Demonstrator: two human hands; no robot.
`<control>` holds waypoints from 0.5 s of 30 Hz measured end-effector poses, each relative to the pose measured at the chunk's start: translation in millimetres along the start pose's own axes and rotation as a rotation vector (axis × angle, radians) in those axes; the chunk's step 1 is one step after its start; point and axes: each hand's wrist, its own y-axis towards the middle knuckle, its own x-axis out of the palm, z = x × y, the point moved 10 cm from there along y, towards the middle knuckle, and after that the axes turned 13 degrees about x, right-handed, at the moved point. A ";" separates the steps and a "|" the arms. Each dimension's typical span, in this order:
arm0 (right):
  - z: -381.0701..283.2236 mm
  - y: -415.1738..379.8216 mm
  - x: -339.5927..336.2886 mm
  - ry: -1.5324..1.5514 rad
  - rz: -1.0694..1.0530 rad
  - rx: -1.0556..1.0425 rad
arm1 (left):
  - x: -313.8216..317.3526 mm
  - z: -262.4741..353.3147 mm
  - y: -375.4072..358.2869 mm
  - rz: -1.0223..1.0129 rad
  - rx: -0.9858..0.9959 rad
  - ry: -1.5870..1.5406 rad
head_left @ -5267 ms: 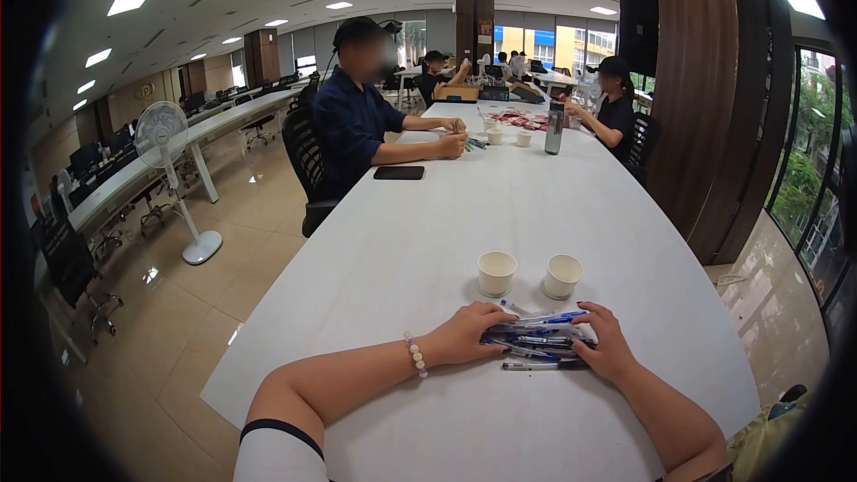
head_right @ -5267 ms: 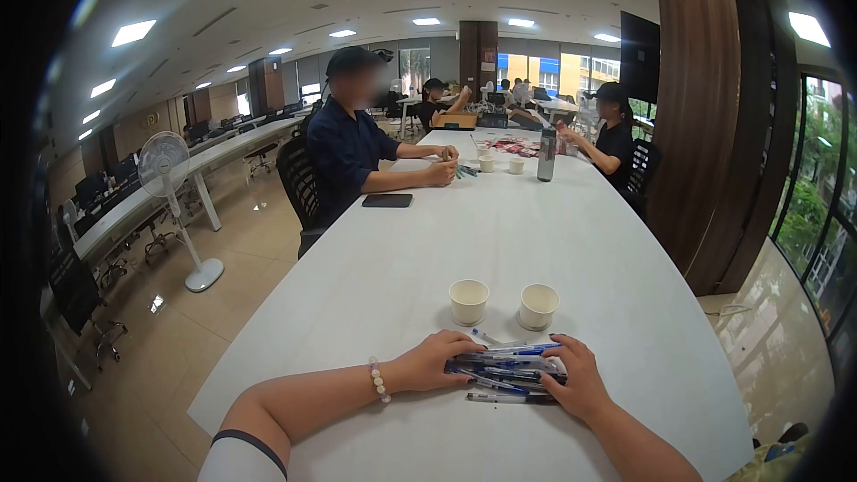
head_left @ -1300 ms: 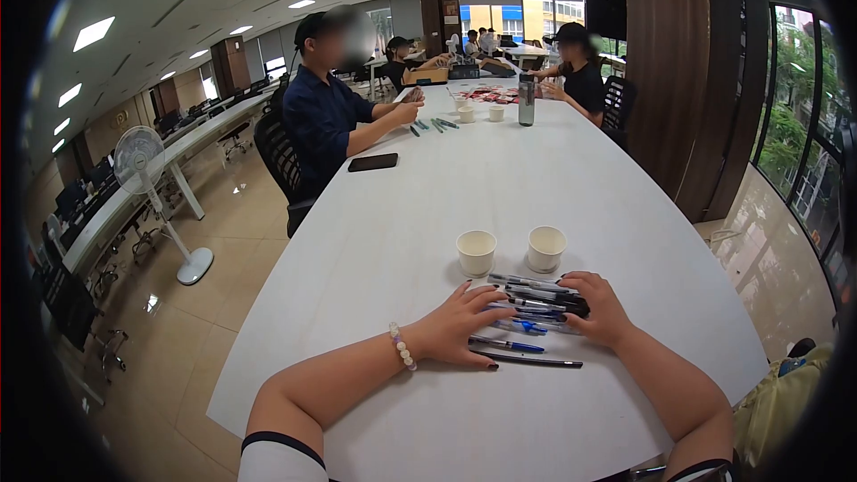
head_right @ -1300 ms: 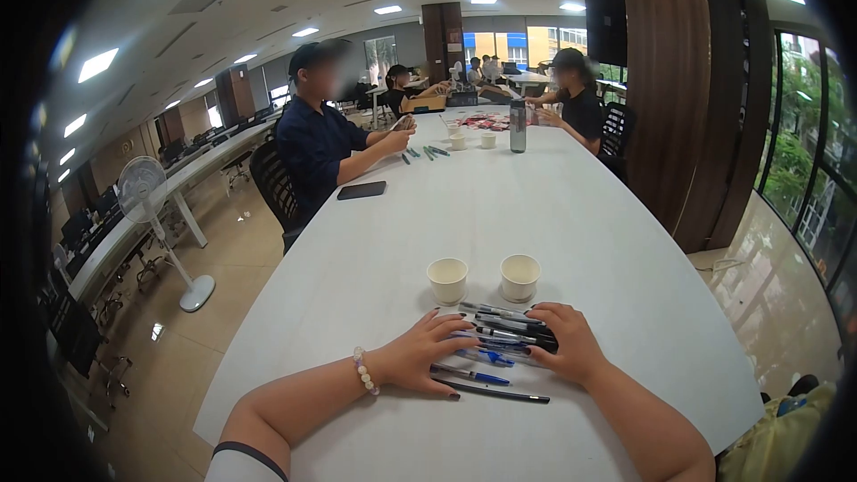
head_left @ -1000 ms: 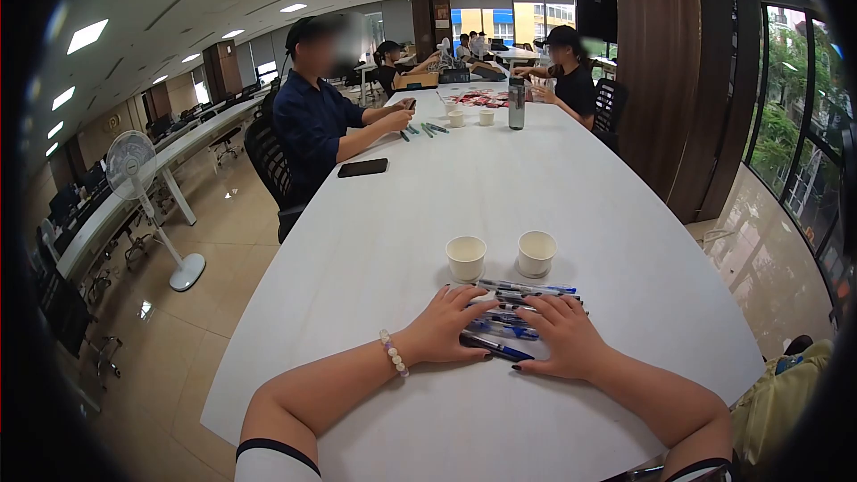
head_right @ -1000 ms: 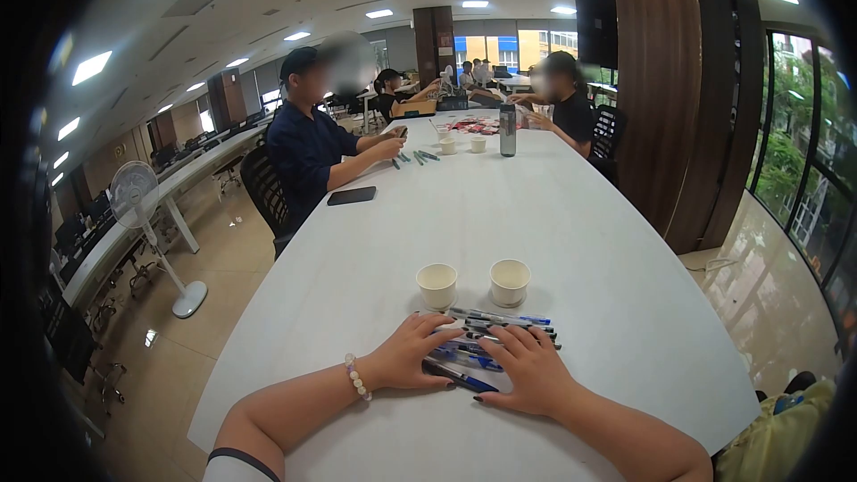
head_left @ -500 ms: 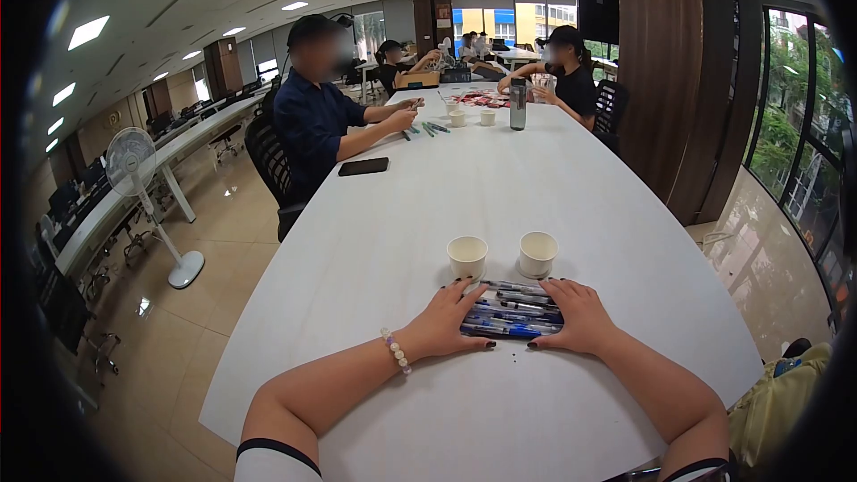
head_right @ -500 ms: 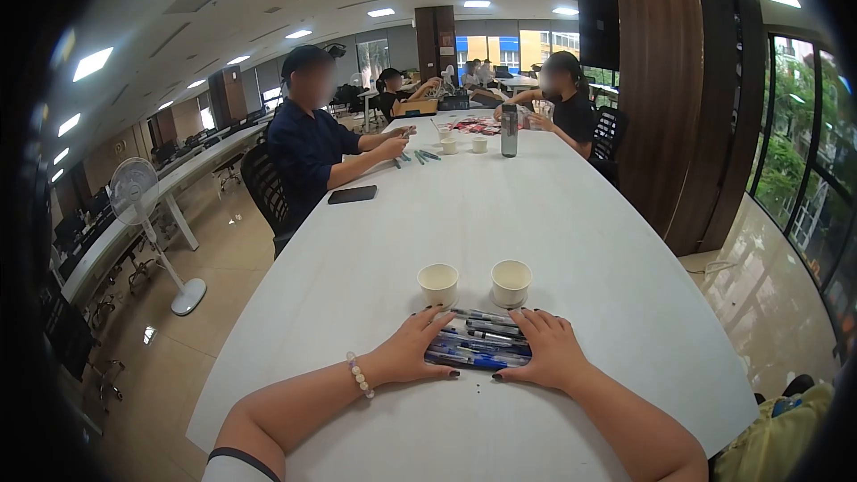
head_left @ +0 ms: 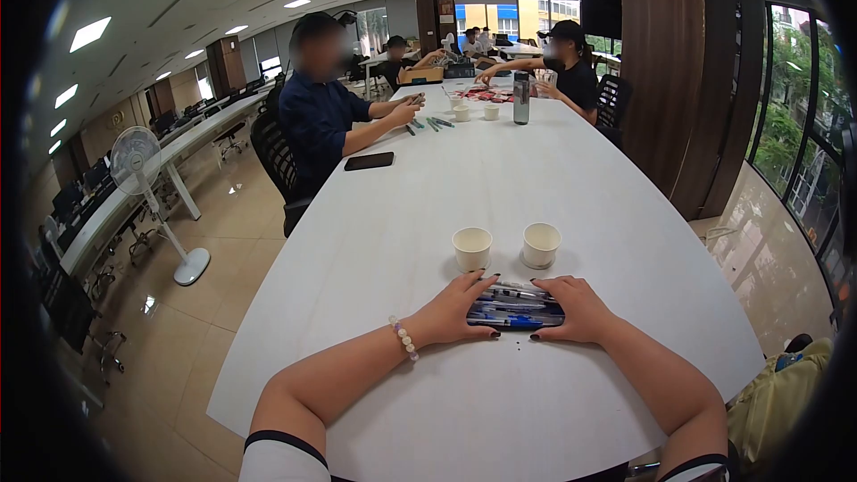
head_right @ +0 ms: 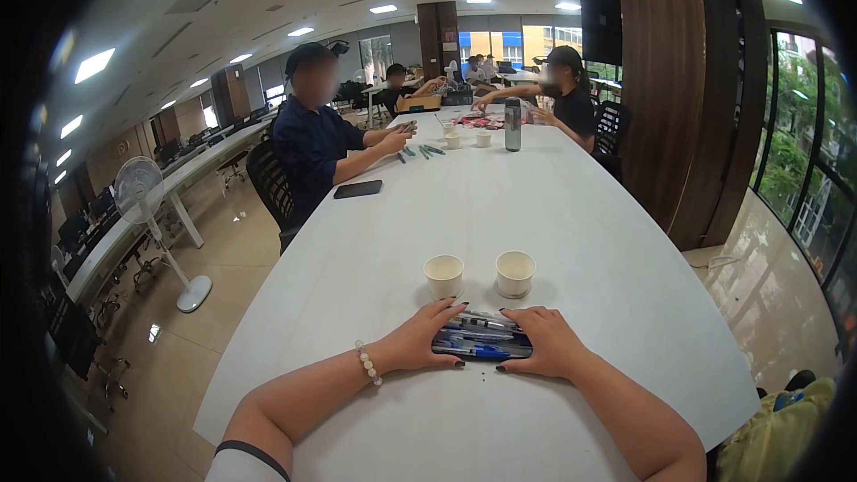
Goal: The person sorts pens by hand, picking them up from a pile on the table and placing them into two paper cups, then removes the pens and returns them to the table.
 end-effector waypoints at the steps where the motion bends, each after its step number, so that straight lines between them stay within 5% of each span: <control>1: -0.2 -0.1 0.4 -0.001 -0.002 -0.002 | 0.6 -0.8 0.1 0.001 -0.001 0.005; 15: -7.4 -3.0 0.0 -0.096 0.045 -0.047 | -2.0 3.4 1.4 0.012 0.039 0.116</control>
